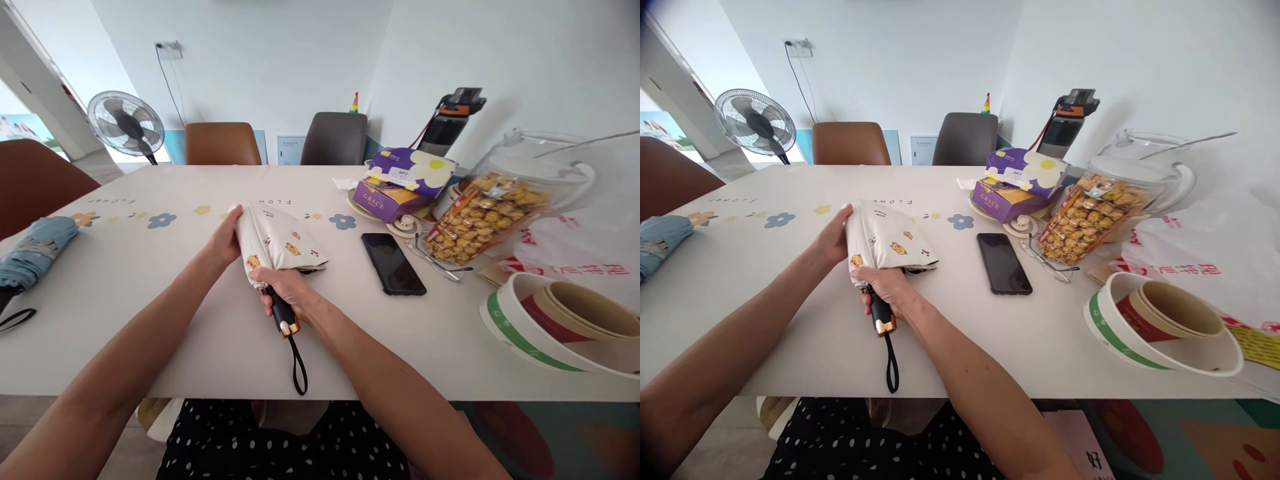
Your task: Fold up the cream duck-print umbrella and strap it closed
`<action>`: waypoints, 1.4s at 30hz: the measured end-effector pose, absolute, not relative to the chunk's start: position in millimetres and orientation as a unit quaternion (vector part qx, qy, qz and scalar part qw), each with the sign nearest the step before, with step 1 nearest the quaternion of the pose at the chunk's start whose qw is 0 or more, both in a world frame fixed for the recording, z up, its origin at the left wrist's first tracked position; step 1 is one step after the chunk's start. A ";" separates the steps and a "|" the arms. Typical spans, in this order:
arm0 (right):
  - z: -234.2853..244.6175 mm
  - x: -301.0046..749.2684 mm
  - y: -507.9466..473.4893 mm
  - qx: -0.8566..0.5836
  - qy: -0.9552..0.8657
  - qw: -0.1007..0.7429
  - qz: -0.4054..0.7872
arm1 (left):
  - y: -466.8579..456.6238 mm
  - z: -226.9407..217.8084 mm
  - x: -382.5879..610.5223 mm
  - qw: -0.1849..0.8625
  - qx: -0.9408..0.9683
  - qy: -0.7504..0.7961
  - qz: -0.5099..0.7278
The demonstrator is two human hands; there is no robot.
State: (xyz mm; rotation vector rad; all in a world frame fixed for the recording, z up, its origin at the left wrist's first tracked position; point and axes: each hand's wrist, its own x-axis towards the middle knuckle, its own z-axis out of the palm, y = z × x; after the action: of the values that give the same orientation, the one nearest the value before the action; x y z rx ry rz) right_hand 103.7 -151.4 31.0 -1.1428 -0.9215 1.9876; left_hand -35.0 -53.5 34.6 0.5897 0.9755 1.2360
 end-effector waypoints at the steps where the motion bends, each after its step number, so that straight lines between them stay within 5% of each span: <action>1: 31.3 104.1 -149.9 -0.447 -0.350 0.345 0.748 | -56.7 35.0 -28.8 0.671 0.270 0.433 0.538; 9: 30.9 104.2 -144.2 -0.493 -0.350 0.403 0.687 | -88.0 40.5 10.1 0.660 0.325 0.494 0.464; 27: 29.1 106.1 -143.9 -0.363 -0.311 0.395 0.785 | -91.3 36.4 10.1 0.596 0.307 0.535 0.514; 34: 30.4 101.3 -144.3 -0.473 -0.310 0.395 0.724 | -88.8 32.4 10.9 0.620 0.319 0.534 0.479; 42: 36.3 101.4 -145.5 -0.515 -0.302 0.414 0.688 | -88.1 29.1 9.3 0.474 0.511 0.567 0.438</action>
State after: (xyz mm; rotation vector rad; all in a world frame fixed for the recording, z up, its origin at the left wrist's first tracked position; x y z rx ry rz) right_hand 101.4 -145.5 36.3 -1.2943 -0.7580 1.7282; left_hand 9.3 -88.1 29.1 1.2504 1.3880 1.0726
